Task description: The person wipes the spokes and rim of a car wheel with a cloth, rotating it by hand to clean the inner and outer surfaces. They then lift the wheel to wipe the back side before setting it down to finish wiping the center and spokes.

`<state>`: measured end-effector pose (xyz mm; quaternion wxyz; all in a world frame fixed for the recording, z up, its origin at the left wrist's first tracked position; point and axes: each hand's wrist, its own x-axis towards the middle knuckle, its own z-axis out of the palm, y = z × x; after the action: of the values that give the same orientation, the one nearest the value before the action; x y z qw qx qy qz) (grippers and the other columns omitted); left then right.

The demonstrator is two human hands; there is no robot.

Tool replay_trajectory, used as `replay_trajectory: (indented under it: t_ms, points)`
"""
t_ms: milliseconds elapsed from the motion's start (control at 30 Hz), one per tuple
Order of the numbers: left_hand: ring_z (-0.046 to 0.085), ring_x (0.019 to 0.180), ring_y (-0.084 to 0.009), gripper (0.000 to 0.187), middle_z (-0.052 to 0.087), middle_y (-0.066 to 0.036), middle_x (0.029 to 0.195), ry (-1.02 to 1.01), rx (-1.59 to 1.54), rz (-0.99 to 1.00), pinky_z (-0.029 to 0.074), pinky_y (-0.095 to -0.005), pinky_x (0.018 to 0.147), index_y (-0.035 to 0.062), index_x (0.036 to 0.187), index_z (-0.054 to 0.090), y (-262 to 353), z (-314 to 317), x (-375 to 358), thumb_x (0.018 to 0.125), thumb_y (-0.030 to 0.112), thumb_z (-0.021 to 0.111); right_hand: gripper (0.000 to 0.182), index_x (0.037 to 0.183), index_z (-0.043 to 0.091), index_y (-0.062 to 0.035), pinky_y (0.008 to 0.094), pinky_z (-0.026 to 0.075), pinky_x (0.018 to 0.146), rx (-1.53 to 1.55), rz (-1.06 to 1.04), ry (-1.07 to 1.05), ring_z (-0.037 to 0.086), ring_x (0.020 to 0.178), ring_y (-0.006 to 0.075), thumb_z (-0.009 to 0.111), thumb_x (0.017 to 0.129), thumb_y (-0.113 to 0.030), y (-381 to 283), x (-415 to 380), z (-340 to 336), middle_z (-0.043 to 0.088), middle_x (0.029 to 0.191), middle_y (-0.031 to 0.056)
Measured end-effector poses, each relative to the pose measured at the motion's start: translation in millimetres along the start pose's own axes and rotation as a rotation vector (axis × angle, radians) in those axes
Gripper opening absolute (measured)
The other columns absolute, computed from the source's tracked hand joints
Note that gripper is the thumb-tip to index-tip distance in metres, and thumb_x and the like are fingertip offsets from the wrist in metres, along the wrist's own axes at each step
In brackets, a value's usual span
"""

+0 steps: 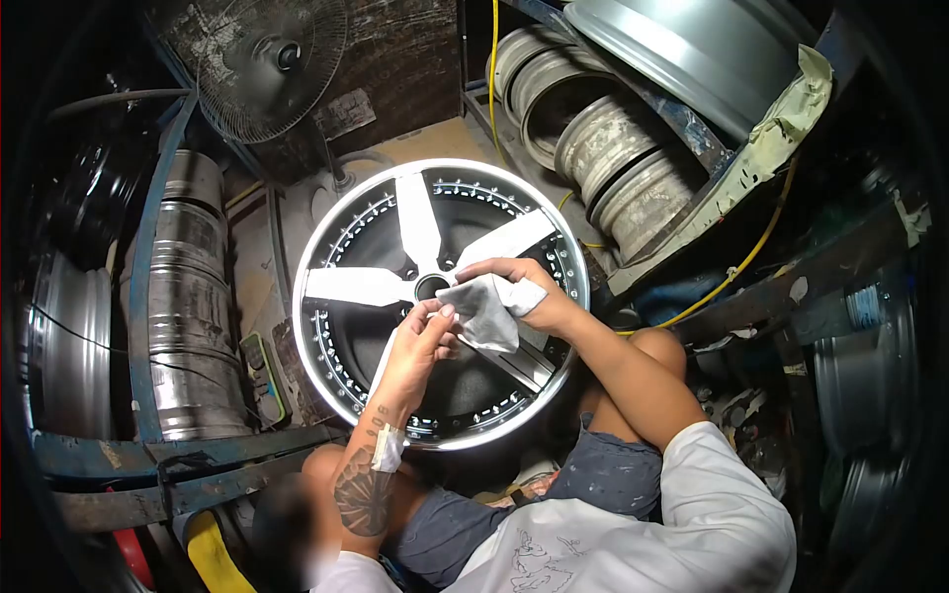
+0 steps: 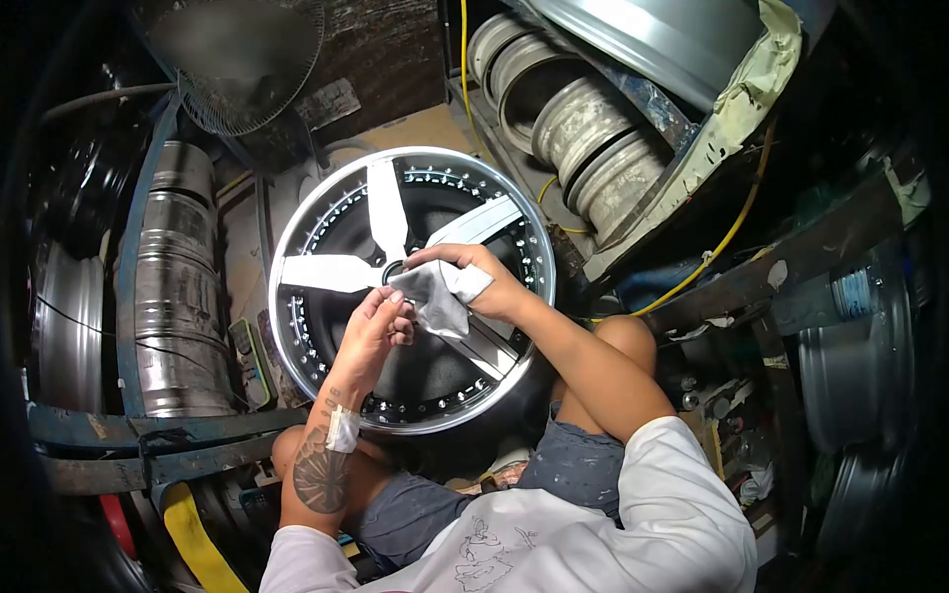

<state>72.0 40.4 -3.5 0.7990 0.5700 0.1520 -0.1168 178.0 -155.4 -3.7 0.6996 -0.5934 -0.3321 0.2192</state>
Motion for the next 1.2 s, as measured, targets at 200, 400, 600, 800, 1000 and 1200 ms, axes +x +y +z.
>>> replay_trajectory:
  t_ms: [200, 400, 600, 800, 1000, 1200]
  points:
    - [0.054, 0.075, -0.0049, 0.035, 0.06, 0.003, 0.091, 0.102, 0.167, 0.135, 0.044, -0.0185, 0.069, 0.0025, 0.118, 0.058, 6.1, 4.3, -0.3, 0.095, 0.025, 0.07, 0.035, 0.125, 0.064, -0.0009, 0.0309, 0.051, 0.097, 0.229, 0.305, 0.015, 0.066, 0.108, 0.0167, 0.066, 0.093, -0.014, 4.3, -1.3, 3.3, 0.068, 0.118, 0.009]
    - [0.06, 0.087, -0.0053, 0.022, 0.066, -0.002, 0.097, 0.016, -0.249, 0.128, 0.047, -0.0194, 0.082, 0.0009, 0.11, 0.059, 12.2, 0.7, -0.9, 0.095, 0.014, 0.069, 0.057, 0.137, 0.052, 0.001, 0.0451, 0.042, 0.11, 1.074, 0.344, 0.125, 0.059, 0.123, 0.0298, 0.049, 0.099, -0.041, 5.8, -24.5, 33.4, 0.061, 0.134, 0.0145]
    - [0.047, 0.066, -0.0005, 0.023, 0.058, 0.006, 0.074, 0.223, 0.105, 0.211, 0.034, -0.017, 0.058, 0.0018, 0.1, 0.062, 7.5, 1.6, -0.3, 0.091, 0.018, 0.075, 0.065, 0.138, 0.05, -0.0017, 0.0468, 0.042, 0.111, 1.089, 0.315, 0.239, 0.056, 0.128, 0.0277, 0.057, 0.097, -0.051, 4.4, -43.8, 50.8, 0.058, 0.137, 0.0133]
    - [0.058, 0.078, -0.0061, 0.039, 0.065, -0.001, 0.095, 0.087, 0.13, 0.11, 0.045, -0.0214, 0.07, 0.0035, 0.121, 0.057, -1.7, -2.0, 6.3, 0.091, 0.024, 0.072, 0.025, 0.116, 0.063, 0.0016, 0.0376, 0.059, 0.083, 0.477, 0.319, 0.6, 0.071, 0.092, 0.0209, 0.058, 0.093, -0.006, 4.5, -55.5, -26.4, 0.072, 0.106, 0.0116]
    - [0.062, 0.086, -0.0119, 0.048, 0.069, -0.007, 0.105, 0.092, 0.058, 0.189, 0.048, -0.0271, 0.079, 0.0025, 0.13, 0.052, 29.7, -23.4, -9.1, 0.091, 0.027, 0.066, 0.018, 0.074, 0.06, 0.0018, 0.0471, 0.054, 0.069, -1.454, 0.198, -0.178, 0.062, 0.078, 0.0432, 0.067, 0.076, -0.014, -57.0, -89.8, -74.9, 0.063, 0.083, 0.0246]
    - [0.058, 0.089, -0.012, 0.06, 0.064, -0.008, 0.11, 0.195, -0.02, 0.209, 0.047, -0.0267, 0.077, 0.004, 0.14, 0.038, 27.5, -29.9, -1.2, 0.092, 0.026, 0.066, 0.026, 0.079, 0.07, -0.0058, 0.044, 0.045, 0.102, -1.625, 0.163, -0.71, 0.065, 0.098, 0.0321, 0.065, 0.07, -0.029, -12.8, -60.5, -86.5, 0.069, 0.087, 0.0133]
